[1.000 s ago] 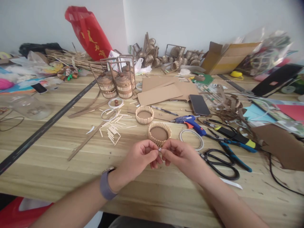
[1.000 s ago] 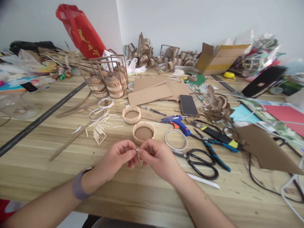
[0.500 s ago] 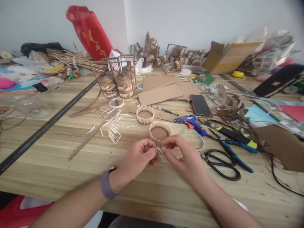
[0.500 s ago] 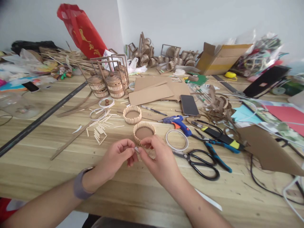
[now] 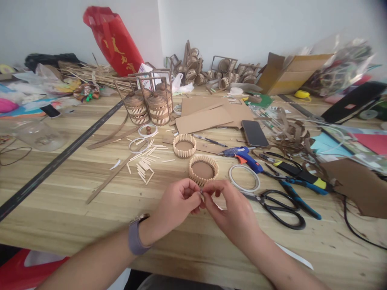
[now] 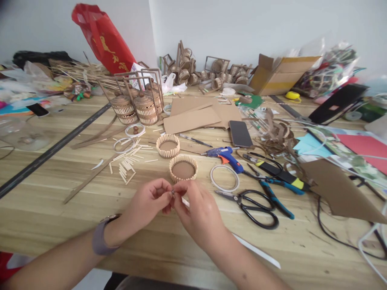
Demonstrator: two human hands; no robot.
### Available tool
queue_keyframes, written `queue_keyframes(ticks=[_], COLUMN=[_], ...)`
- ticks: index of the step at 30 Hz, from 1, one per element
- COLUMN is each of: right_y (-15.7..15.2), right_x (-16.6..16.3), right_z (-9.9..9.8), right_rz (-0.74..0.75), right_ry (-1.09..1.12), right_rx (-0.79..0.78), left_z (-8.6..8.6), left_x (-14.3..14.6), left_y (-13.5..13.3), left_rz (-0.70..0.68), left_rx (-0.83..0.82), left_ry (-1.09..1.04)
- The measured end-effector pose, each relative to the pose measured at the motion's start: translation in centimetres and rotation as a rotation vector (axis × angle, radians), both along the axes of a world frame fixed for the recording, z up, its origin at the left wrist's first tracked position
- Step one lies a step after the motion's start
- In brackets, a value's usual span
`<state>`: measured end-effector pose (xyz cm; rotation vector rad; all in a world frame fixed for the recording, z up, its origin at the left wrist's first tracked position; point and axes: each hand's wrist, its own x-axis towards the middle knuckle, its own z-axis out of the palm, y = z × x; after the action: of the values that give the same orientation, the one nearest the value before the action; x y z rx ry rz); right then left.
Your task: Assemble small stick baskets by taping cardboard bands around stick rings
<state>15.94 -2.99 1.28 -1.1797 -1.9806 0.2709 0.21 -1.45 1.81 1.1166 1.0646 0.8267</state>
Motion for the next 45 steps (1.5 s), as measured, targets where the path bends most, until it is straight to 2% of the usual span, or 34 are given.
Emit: queue_keyframes(ticks=[5, 13, 18, 27, 38, 45], right_y=[0.0, 0.2, 0.4, 0.7, 0.9, 0.8], right_x=[-0.1, 0.0, 0.1, 0.0, -0.1, -0.4], right_z=[0.2, 0.3, 0.4, 0.5, 0.3, -0.4], right_rz=[-0.019, 0.002, 0.024, 0.078, 0.053, -0.013], right_ry=[0.066, 0.101, 0.224, 0.459, 0.488, 0.45], right_rx=[-0.121, -0.186, -0.337, -0.492, -0.508, -0.396], left_z=[-0.2, -0.5, -0.5, -0.6, -1.1, -0.6], left_x=[0.1, 0.1, 0.0, -0.2, -0.3, -0.4], left_y=[-0.2, -0.1, 0.0, 0.1, 0.3, 0.2], left_rz=[-0.008, -0.024, -0.031, -0.042, -0.045, -0.058], left_rx=[0.049, 0.101, 0.105, 0.11, 0.161, 0.113], left_ry=[0.054, 0.135, 0.149, 0.096, 0.126, 0.03])
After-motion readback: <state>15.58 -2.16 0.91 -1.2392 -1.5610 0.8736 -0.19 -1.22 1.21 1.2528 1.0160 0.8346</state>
